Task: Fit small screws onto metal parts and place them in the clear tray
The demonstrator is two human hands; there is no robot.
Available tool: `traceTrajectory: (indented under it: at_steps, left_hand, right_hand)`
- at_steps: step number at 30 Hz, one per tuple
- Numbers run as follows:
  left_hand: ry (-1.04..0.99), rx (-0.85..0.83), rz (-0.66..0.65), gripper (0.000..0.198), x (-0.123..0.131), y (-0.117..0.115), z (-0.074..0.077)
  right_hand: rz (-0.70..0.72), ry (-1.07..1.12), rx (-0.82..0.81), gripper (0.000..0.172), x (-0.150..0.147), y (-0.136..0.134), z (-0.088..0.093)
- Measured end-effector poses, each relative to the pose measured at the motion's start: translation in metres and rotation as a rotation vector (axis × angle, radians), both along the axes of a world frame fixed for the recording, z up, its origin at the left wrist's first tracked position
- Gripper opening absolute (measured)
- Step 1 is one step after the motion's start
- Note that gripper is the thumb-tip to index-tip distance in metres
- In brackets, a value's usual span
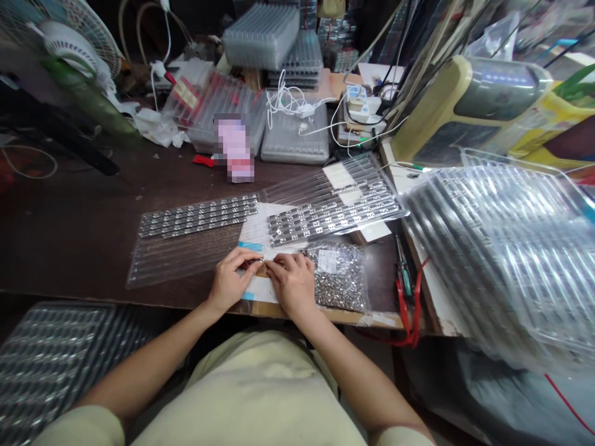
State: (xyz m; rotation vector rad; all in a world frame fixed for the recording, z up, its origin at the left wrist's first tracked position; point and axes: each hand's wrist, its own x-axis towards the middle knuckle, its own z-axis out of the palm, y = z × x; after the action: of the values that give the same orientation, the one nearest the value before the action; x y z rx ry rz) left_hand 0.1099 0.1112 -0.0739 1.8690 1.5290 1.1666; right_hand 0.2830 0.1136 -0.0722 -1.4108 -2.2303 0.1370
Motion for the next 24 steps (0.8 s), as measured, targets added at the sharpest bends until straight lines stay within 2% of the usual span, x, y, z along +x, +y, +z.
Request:
traceTrajectory:
  at_steps: [3, 6, 9, 14, 18, 24]
  left_hand:
    - [-0.018, -0.031, 0.013, 0.012, -0.001, 0.001, 0.001]
    - [-0.031, -0.058, 0.001, 0.012, 0.002, 0.004, 0.004]
    - [0.017, -0.046, -0.050, 0.012, 0.010, 0.006, 0.009]
    - [0.147, 0.009, -0.149, 0.013, 0.023, 0.004, 0.008]
    - [0.191, 0.020, -0.171, 0.014, 0.025, 0.003, 0.002]
    - [0.187, 0.014, -0.178, 0.013, 0.023, 0.005, -0.002]
  right_hand:
    - [-0.015, -0.124, 0.043, 0.028, 0.016, -0.008, 0.001]
    - [0.023, -0.179, 0.071, 0.021, 0.028, -0.014, -0.003]
    - [0.031, -0.158, 0.083, 0.014, 0.029, -0.013, -0.006]
    - [-0.049, -0.065, 0.082, 0.015, 0.022, -0.003, -0.007]
    - [-0.068, 0.041, 0.078, 0.012, 0.023, -0.002, -0.006]
    - [-0.062, 0.084, 0.055, 0.015, 0.025, -0.005, -0.006]
